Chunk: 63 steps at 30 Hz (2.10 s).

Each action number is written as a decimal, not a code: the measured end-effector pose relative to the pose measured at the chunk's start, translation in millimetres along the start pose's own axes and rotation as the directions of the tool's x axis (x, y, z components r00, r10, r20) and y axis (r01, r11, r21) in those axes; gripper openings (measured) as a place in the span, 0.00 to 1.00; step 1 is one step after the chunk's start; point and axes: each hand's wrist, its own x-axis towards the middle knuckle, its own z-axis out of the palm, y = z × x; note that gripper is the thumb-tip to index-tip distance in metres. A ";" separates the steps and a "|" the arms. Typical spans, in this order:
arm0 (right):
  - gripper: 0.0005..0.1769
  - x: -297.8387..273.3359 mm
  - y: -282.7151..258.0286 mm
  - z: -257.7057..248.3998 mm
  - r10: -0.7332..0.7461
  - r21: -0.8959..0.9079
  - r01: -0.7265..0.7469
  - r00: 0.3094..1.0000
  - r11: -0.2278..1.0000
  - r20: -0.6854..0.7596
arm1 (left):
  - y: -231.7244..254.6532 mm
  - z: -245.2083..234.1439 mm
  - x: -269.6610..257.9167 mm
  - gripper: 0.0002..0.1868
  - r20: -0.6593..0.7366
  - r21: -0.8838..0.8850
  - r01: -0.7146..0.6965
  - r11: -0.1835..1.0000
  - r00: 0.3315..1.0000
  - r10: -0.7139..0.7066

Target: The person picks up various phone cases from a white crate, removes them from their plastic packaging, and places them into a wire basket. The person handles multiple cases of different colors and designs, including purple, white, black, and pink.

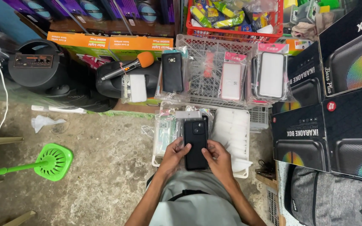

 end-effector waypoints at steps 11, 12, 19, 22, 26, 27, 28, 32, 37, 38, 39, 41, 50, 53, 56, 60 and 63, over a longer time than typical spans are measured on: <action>0.22 11.2 -9.1 -3.9 -0.032 0.015 0.033 0.999 0.999 -0.036 | 24.9 5.9 22.6 0.26 0.029 0.124 -0.022 0.992 0.999 0.019; 0.20 16.4 -10.7 -7.3 0.027 0.030 -0.026 0.998 0.999 -0.048 | 24.4 -0.9 37.7 0.24 -0.007 0.121 -0.022 0.992 1.000 0.023; 0.33 107.8 -60.6 8.6 -0.104 0.127 0.091 0.989 0.988 0.106 | 148.9 16.5 118.3 0.32 -0.093 0.235 -0.327 0.915 0.930 0.356; 0.38 166.5 -87.2 38.7 -0.259 0.026 0.258 0.953 0.966 0.155 | 154.6 -1.9 170.0 0.32 -0.051 0.214 -0.422 0.881 0.896 0.442; 0.34 239.1 -59.1 80.4 -0.208 0.105 0.200 0.975 0.974 0.079 | 143.7 -38.5 241.2 0.29 -0.061 0.316 -0.400 0.860 0.896 0.439; 0.34 251.2 -49.9 88.9 -0.252 0.028 0.252 0.967 0.967 0.019 | 136.9 -49.9 258.7 0.27 -0.055 0.410 -0.394 0.823 0.889 0.454; 0.34 250.5 -53.8 91.4 -0.256 0.028 0.256 0.966 0.966 0.021 | 147.5 -44.2 253.1 0.27 -0.055 0.409 -0.398 0.821 0.887 0.458; 0.34 254.1 -40.1 94.7 -0.267 -0.275 0.246 0.963 0.929 -0.040 | 150.1 -45.8 255.7 0.29 -0.180 0.893 -0.059 0.447 0.863 0.473; 0.28 249.3 -25.2 60.4 -0.190 -0.363 0.160 0.981 0.918 -0.048 | 127.7 -62.1 264.9 0.27 -0.121 0.966 -0.013 0.258 0.860 0.495; 0.28 248.1 -19.4 45.4 -0.304 -0.453 0.245 0.951 0.857 -0.062 | 127.2 -61.4 262.8 0.30 -0.107 0.971 -0.037 0.237 0.818 0.565; 0.28 246.6 -13.8 30.1 -0.414 -0.539 0.319 0.908 0.780 -0.062 | 126.6 -60.4 260.4 0.34 -0.091 0.975 -0.060 0.214 0.771 0.630; 0.36 227.0 -27.1 0.4 -0.386 -0.582 0.278 0.920 0.764 -0.067 | 150.9 -24.6 212.7 0.32 -0.087 0.974 -0.093 0.207 0.688 0.720; 0.43 197.5 19.2 -68.4 -0.444 -0.850 0.285 0.894 0.443 0.068 | 120.7 73.3 112.4 0.19 0.027 0.674 -0.548 0.495 0.688 0.725; 0.34 193.4 32.2 -72.6 -0.436 -0.829 0.270 0.899 0.490 0.036 | 81.3 81.3 107.1 0.19 0.098 0.636 -0.544 0.547 0.760 0.643; 0.28 188.0 28.7 -72.6 -0.451 -0.801 0.284 0.892 0.527 0.019 | 35.8 78.5 114.4 0.18 0.047 0.615 -0.367 0.698 0.900 0.433; 0.24 175.2 -7.6 -66.2 -0.599 -0.806 0.379 0.800 0.455 0.038 | 0.3 73.3 112.7 0.20 0.111 0.599 -0.387 0.701 0.907 0.406; 0.15 190.1 25.1 -68.5 -0.617 -0.836 0.312 0.786 0.452 -0.040 | -17.1 67.0 102.7 0.15 0.139 0.600 -0.349 0.719 0.931 0.336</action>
